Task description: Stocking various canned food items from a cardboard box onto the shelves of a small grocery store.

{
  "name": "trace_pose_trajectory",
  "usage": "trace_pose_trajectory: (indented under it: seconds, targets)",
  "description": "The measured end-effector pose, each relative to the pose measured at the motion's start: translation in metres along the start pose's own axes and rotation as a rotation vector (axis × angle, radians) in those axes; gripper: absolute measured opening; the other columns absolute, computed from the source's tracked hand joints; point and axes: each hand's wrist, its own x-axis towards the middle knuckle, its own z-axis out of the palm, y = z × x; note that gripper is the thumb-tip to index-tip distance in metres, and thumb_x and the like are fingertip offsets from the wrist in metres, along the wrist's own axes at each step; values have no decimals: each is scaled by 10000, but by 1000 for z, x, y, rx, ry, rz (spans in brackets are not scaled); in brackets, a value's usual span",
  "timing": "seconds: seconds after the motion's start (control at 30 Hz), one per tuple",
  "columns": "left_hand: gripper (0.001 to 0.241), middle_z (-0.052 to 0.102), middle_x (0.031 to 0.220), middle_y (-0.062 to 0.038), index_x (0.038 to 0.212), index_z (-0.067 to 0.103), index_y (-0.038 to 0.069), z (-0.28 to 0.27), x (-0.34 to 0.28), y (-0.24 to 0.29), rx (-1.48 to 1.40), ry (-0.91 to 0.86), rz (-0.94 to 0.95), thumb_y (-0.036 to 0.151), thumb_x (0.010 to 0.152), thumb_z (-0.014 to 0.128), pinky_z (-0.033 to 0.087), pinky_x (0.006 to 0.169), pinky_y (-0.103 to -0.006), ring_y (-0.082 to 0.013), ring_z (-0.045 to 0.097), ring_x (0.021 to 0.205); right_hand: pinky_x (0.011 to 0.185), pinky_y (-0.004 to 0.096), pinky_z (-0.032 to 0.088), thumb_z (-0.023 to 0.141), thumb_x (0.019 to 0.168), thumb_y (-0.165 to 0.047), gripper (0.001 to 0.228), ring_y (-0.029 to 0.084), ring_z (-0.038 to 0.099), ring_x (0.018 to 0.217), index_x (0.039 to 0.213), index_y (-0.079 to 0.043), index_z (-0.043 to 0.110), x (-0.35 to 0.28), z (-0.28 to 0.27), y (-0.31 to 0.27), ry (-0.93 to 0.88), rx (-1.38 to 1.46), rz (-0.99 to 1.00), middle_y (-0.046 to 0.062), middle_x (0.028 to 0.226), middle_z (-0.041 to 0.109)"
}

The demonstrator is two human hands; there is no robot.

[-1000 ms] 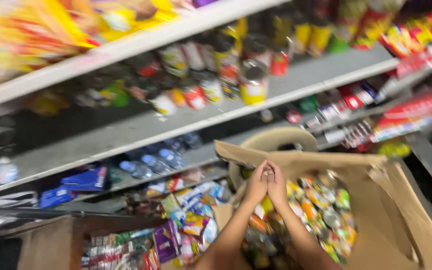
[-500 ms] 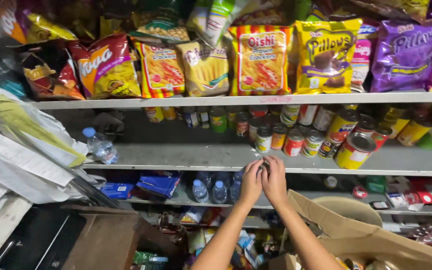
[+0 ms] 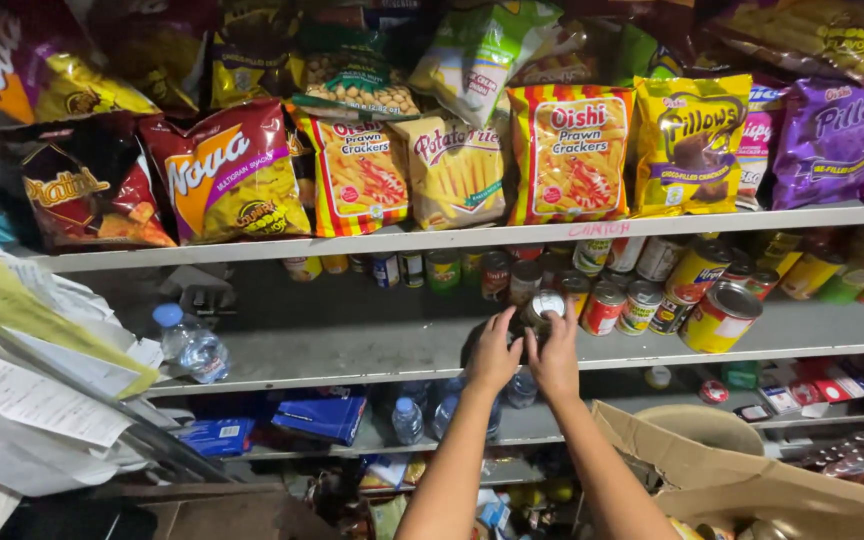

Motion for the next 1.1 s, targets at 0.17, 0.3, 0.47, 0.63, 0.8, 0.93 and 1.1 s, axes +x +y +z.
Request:
trace_pose_trajectory:
  seconds: [0.17,0.3,0.47,0.63,0.8,0.93,1.1]
  targets:
    - [699,565,1414,-173,1452,491,129,-13,2,12,-21,-44,-78,100,804,752,487,1015,-456,-415,556,1254,1042,453,452,843,845,-175,648,455,523,1173,1310,34,442,7,-2,-12,179,-9,189,297,1310,471]
    - [722,564,1430,-159,1458,490,143,-8,2,4,-53,-80,4,99,792,767,495,1027,-446,-405,568,1263,941,372,513,868,884,-263,571,283,587,988,1176,20,468,-3,9,24,143,130,568,150,1066,578]
    - [795,589,1395,-123,1473,477,182,-14,1,22,122,-124,62,96,745,787,486,1012,-442,-364,571,1254,975,330,475,815,904,-236,618,215,583,1105,1336,15,452,-2,-14,21,179,357,444,109,1201,575]
    - [843,650,1358,-62,1529,506,274,-11,-13,40,231,-203,54,82,751,771,511,1011,-418,-295,611,1247,969,345,495,764,941,-178,480,222,604,1110,1350,-22,569,-14,-67,5,0,436,488,98,1205,634]
    - [780,634,1326,-144,1413,548,163,31,-40,74,-155,-242,276,264,733,917,508,1034,-418,-340,617,1240,716,369,577,591,963,-258,358,161,661,931,1306,-163,552,-28,-128,31,-72,913,924,30,1089,637]
    - [712,624,1314,-171,1420,547,120,81,-82,137,-257,-261,228,294,810,869,506,1062,-405,-346,617,1232,752,359,573,551,1042,-303,261,180,665,955,1251,-149,573,-66,-192,74,-45,1094,887,58,1096,638]
    - [519,628,1268,-195,1402,521,73,177,-125,163,-416,-281,-36,336,978,666,490,1037,-389,-324,622,1197,918,313,517,579,1074,-237,234,135,626,1050,1244,-81,619,-109,-273,136,-193,1014,853,39,1140,639]
